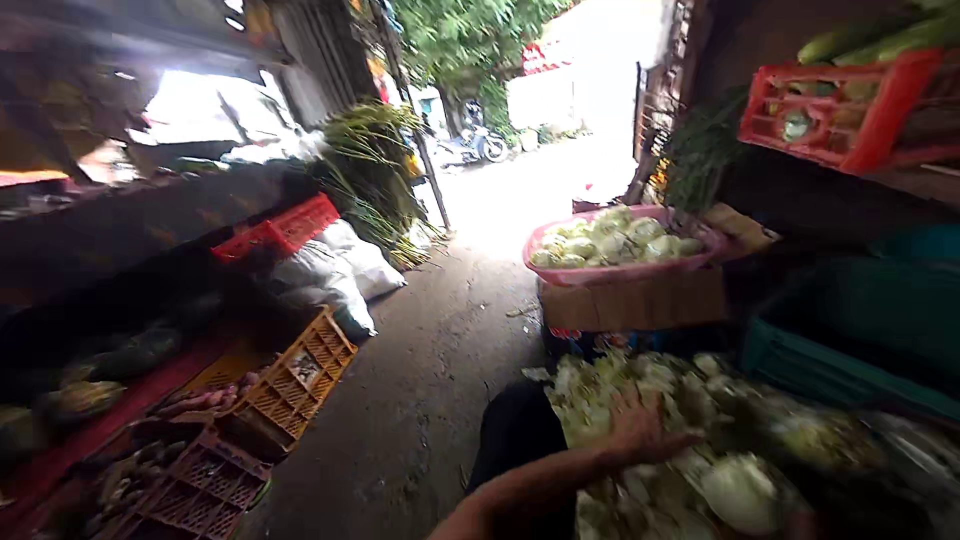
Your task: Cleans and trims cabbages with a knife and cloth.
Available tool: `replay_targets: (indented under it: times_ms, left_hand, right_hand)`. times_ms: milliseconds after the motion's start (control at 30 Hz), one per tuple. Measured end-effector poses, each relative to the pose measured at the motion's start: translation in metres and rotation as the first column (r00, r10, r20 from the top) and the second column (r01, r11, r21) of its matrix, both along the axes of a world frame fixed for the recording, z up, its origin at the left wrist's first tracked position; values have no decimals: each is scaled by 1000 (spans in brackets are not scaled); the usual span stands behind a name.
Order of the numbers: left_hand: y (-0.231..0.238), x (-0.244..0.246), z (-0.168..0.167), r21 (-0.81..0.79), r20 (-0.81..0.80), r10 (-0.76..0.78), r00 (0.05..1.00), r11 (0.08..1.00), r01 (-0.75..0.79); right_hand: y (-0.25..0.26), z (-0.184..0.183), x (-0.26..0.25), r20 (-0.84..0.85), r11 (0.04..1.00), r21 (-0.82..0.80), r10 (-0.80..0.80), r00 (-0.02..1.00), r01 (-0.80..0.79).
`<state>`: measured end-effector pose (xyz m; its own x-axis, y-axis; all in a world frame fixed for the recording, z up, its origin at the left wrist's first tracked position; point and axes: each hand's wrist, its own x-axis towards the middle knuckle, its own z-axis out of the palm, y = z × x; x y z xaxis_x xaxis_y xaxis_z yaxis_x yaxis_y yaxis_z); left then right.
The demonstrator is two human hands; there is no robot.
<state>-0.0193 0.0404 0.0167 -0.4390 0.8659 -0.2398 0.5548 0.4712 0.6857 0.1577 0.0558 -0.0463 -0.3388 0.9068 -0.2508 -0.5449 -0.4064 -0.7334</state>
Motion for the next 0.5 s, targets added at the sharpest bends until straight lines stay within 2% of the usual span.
replay_targets:
  times_ms: [33,67,100,133,233,300,333,367,400,467,500]
  left_hand:
    - [-9,9,1,68,133,-58,990,996,49]
    - [-19,19,1,136,325,-138,936,986,99]
    - [-28,26,1,186,480,-215,850,972,141]
    - [-36,29,-1,235,566,-263,781,960,152]
    - [-43,20,-23,304,769,-227,597,952,-30]
    - [-39,7,-46,347,864,-280,418,934,-91]
    - [-39,4,-48,356,885,-293,361,926,-122]
    - [-40,1,-47,357,898,-289,333,919,-165]
    - [-42,-1,-47,354,906,-282,315,913,-201]
    - [-43,-7,-50,362,908,-288,303,904,-226]
    - [-43,-10,-51,377,901,-301,312,899,-221]
  right_hand:
    - [3,-1,-5,27,1000,-17,-7,1000,8]
    - [5,-1,-9,48,999,-38,-20,999,22]
    - [5,4,-16,76,999,-45,-26,997,29]
    - [2,10,-21,113,999,-33,-17,993,20]
    - [-5,19,-5,302,981,129,102,948,-147]
    - [9,16,15,524,946,237,66,849,-220]
    - [18,12,25,674,934,263,1,739,-241]
    - [24,6,37,825,932,239,-46,563,-274]
    - [25,-3,47,936,939,137,-18,352,-315]
    - [19,-51,61,994,929,-92,107,21,-359]
    - [14,-74,63,984,917,-177,161,-74,-357]
